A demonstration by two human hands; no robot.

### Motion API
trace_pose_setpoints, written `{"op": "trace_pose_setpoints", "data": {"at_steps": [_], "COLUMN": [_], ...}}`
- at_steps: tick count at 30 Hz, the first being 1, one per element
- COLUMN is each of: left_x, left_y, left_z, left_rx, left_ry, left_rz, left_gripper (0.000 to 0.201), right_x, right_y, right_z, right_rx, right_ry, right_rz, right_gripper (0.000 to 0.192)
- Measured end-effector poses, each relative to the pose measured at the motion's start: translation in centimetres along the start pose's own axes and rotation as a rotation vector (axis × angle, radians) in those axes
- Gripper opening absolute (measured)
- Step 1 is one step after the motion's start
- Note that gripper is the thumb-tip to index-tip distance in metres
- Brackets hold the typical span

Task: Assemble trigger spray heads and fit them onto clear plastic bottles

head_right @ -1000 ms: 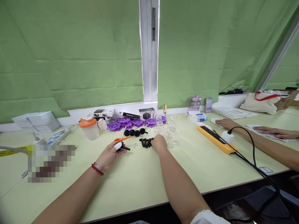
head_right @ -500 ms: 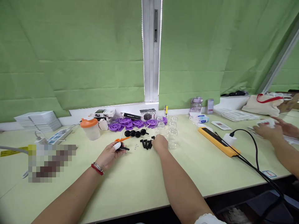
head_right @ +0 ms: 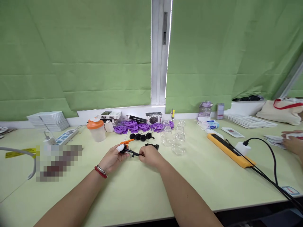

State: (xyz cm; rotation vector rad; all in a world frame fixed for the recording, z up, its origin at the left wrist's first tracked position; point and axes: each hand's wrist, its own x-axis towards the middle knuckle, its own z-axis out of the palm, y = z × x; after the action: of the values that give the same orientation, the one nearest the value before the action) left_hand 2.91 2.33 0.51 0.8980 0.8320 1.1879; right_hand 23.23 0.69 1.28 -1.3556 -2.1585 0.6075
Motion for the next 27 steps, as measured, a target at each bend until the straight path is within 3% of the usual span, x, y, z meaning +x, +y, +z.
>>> {"op": "trace_pose_setpoints", "data": {"at_steps": [6, 15, 20, 27], "left_x": [-0.2, -0.7, -0.7, -0.4], "left_y": [0.1, -0.1, -0.4, -0.8], "left_z": [0.2, 0.7, 0.7, 0.5], "left_rx": [0.013, 0.042, 0.198, 0.35], "left_ry": [-0.038, -0.052, -0.043, -0.031], "left_rz": [-0.019, -0.037, 0.003, 0.107], "left_gripper": [0.014, 0.018, 0.035, 0.031], "right_x": [0.1, 0.5, 0.5, 0.4], "right_y": [0.1, 0.6, 0.8, 0.9], "right_z": [-0.1, 0.6, 1.0, 1.8], "right_rx": [-0.024, -0.034, 0.007, 0.119], "right_ry": [0.027, 0.042, 0.019, -0.044], "right_rz": [-0.023, -0.181, -0.143, -0.052], "right_gripper": [0.009, 0.024, 0.025, 0.025]}}
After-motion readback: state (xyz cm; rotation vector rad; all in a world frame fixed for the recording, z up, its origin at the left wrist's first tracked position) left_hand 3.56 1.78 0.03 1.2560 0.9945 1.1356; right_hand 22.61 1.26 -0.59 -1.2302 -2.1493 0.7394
